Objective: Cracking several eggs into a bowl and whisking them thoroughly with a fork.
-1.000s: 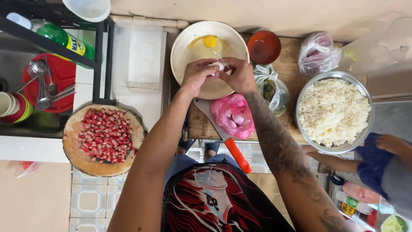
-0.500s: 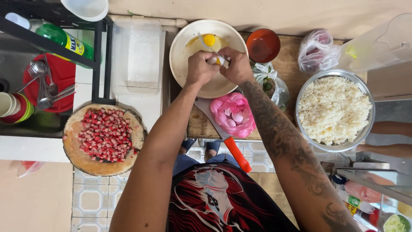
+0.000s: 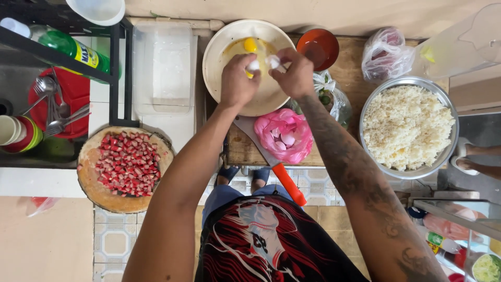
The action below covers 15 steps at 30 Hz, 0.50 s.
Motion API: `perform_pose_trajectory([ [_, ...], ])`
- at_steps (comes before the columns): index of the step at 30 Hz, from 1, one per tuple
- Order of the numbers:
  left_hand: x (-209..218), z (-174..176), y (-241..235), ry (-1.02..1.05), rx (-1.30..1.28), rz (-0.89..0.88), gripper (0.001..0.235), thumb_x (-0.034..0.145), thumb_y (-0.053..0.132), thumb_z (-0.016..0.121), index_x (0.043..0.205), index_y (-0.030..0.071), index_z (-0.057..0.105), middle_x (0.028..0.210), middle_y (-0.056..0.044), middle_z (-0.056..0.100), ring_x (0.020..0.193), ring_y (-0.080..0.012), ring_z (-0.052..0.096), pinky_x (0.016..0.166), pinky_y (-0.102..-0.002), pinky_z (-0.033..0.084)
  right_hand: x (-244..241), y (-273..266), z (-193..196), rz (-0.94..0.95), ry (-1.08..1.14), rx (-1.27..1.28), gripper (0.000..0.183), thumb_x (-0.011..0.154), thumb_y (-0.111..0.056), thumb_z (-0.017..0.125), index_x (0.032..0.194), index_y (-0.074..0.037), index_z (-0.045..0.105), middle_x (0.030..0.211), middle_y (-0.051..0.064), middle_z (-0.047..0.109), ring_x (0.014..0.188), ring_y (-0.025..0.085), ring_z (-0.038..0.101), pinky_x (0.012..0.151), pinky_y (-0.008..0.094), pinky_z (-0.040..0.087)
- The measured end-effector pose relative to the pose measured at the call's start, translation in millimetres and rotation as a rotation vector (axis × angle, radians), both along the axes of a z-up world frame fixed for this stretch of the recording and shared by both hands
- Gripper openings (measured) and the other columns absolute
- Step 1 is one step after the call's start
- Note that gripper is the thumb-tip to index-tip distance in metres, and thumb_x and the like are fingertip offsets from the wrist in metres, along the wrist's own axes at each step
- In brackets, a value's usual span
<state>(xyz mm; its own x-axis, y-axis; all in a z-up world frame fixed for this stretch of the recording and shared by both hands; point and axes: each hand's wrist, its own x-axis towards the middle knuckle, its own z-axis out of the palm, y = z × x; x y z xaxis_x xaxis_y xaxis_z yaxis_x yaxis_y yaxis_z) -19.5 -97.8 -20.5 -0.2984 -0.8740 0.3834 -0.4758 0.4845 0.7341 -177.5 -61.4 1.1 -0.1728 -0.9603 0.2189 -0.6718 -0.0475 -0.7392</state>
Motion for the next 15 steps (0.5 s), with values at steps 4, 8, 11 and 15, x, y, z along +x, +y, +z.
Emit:
perform_pose_trajectory([
  [4,-1.0,73.8,65.1,0.208,0.309,-0.16,0.027,0.073,0.023,0.062,0.096,0.009,0.063,0.09,-0.014,0.064,0.088,-0.0311,0.061,0.073,-0.038,0.052,-14.4,58.3,38.1,-0.115,-0.259,0.174,0.018,0.071,-0.018,0.071,0.085,-0.012,0.062,0.072,0.003,0.06,0.065,0.014,0.054,0.056,0.026,0.041],
  [8,6.9,58.4,123.3,0.045,0.432,-0.458,0.036,0.066,0.016,0.063,0.101,0.007,0.057,0.089,-0.017,0.061,0.084,-0.0353,0.061,0.071,-0.041,0.052,-14.3,133.9,33.4,-0.127,-0.389,0.375,0.022,0.07,-0.016,0.075,0.086,-0.007,0.063,0.064,0.005,0.057,0.058,0.013,0.051,0.053,0.024,0.04],
  [11,7.9,33.0,138.5,-0.167,0.343,-0.538,0.05,0.065,0.017,0.066,0.109,0.009,0.045,0.097,-0.017,0.057,0.088,-0.0346,0.06,0.075,-0.043,0.051,-6.4,157.3,9.7,-0.178,-0.254,0.468,0.02,0.069,-0.021,0.072,0.085,-0.013,0.064,0.068,0.003,0.062,0.061,0.016,0.057,0.056,0.028,0.044],
  [15,4.4,29.2,137.8,-0.339,0.166,-0.61,0.04,0.08,0.019,0.056,0.113,0.004,0.038,0.097,-0.021,0.055,0.085,-0.0367,0.061,0.071,-0.044,0.051,-6.0,175.2,-9.1,-0.237,0.025,0.494,0.02,0.068,-0.034,0.069,0.084,-0.023,0.064,0.077,-0.003,0.067,0.063,0.016,0.063,0.059,0.032,0.049],
])
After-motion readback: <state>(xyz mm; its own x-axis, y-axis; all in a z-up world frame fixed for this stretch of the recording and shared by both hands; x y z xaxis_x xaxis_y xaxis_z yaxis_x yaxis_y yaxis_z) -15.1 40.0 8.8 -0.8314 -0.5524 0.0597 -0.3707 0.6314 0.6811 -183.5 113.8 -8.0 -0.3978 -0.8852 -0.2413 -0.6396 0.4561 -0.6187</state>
